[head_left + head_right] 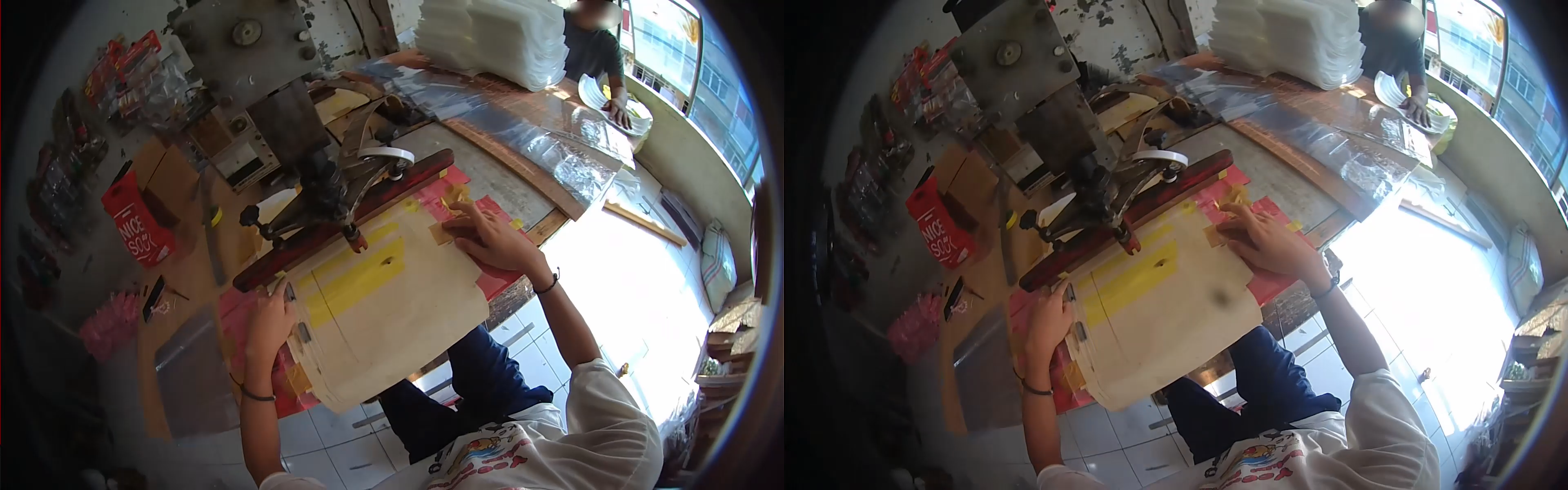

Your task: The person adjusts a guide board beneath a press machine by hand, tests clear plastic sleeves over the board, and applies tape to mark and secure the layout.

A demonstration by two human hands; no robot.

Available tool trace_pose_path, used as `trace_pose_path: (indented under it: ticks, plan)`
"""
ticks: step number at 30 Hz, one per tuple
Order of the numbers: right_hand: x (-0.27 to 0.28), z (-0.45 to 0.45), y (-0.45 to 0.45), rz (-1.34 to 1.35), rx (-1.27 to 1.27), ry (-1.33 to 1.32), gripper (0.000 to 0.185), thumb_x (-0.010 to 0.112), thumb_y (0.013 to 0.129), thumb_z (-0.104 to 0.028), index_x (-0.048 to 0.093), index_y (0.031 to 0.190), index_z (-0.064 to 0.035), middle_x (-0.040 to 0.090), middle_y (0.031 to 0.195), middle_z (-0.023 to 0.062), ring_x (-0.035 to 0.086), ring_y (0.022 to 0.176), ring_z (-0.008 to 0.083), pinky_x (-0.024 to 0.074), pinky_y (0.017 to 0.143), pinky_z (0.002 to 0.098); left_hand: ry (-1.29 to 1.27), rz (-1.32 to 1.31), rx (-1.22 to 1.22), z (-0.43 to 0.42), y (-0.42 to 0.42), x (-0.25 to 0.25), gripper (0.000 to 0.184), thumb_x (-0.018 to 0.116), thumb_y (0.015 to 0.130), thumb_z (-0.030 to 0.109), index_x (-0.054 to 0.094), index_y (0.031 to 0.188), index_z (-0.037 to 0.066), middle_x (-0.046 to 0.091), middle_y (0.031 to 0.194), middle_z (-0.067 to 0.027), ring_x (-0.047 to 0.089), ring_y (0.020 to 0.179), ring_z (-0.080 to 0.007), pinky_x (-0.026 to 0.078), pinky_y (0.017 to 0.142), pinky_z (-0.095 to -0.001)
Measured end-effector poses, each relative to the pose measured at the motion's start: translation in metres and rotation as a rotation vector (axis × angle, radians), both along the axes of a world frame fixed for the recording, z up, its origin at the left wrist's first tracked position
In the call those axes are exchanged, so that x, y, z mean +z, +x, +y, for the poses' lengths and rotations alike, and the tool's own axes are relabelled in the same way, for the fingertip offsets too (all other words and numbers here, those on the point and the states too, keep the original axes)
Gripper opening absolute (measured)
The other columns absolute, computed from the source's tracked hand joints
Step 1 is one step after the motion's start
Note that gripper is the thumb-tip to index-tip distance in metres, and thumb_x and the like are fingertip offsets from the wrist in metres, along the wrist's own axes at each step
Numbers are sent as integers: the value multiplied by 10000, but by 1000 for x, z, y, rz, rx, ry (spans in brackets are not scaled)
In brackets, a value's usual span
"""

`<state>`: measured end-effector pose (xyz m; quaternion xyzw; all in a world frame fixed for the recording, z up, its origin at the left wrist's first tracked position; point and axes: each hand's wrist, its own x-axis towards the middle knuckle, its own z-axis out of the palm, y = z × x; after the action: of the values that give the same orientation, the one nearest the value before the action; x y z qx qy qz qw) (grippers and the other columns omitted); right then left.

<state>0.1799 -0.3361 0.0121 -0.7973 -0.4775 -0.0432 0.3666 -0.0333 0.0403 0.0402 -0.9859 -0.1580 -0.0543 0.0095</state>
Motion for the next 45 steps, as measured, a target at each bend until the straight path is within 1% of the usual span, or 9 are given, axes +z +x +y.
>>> trace_pose_path:
  ticks: [2, 7, 12, 17, 20, 26, 29, 35, 45]
  plan:
    - [1, 0, 0, -29, 8, -12, 520, 595, 956, -180, 371, 1407, -53, 673, 1233, 140, 579, 1207, 319, 400, 1062, 423, -42, 20, 35, 3, -2, -3, 552, 526, 879, 155, 496, 1427, 95, 680, 897, -276, 684, 786, -412, 569, 717, -512]
    - [6, 3, -5, 58, -28, -16, 521, 593, 960, -181, 369, 1409, -37, 672, 1232, 139, 589, 1199, 327, 435, 1035, 422, 82, -106, -36, 14, -2, -21, 553, 522, 879, 157, 496, 1425, 82, 680, 813, -256, 684, 749, -406, 570, 708, -509]
    - [5, 3, -6, 64, -40, -20, 537, 600, 955, -176, 356, 1409, -25, 664, 1243, 151, 593, 1201, 338, 463, 1016, 427, -14, -59, -2, 7, -3, -13, 555, 527, 876, 152, 499, 1425, 82, 680, 795, -247, 687, 743, -392, 570, 701, -504]
    - [3, 1, -2, 102, -40, -69, 573, 615, 962, -189, 339, 1443, -45, 634, 1318, 106, 557, 1270, 294, 422, 1076, 389, 16, -34, -34, 14, -2, -12, 569, 541, 867, 150, 495, 1430, 76, 670, 756, -240, 682, 715, -389, 569, 700, -502]
    - [1, 1, -2, 55, -36, -57, 562, 616, 950, -175, 344, 1423, -40, 642, 1291, 135, 565, 1243, 328, 423, 1068, 415, 39, -23, -60, 12, -3, -8, 578, 542, 868, 151, 485, 1438, 73, 675, 790, -247, 683, 732, -387, 570, 718, -499]
    - [1, 1, -4, 61, -54, -49, 546, 614, 947, -184, 361, 1410, -40, 651, 1275, 139, 565, 1235, 340, 419, 1067, 425, -7, -14, -20, 11, -3, -6, 541, 547, 875, 182, 527, 1398, 44, 607, 1171, -342, 683, 891, -408, 573, 803, -468]
    - [2, 1, -5, 75, -55, -46, 539, 611, 952, -193, 368, 1409, -44, 651, 1278, 133, 562, 1240, 338, 419, 1068, 425, -51, 11, -1, 13, -2, -5, 525, 553, 871, 181, 548, 1374, 31, 540, 1272, -372, 671, 955, -419, 567, 837, -466]
    - [-1, 1, -2, 80, -63, -56, 545, 601, 961, -200, 352, 1423, -53, 646, 1290, 127, 558, 1248, 331, 423, 1063, 423, -89, 15, 12, 13, -3, -3, 516, 551, 871, 178, 552, 1369, 41, 588, 1228, -317, 657, 991, -418, 544, 882, -482]
    - [-2, 1, -2, 51, -84, -79, 548, 611, 955, -161, 348, 1423, -52, 646, 1297, 87, 580, 1238, 294, 450, 1043, 386, -87, -51, 12, 9, -5, 1, 418, 557, 863, 154, 594, 1263, 35, 664, 1104, -246, 665, 963, -396, 546, 848, -480]
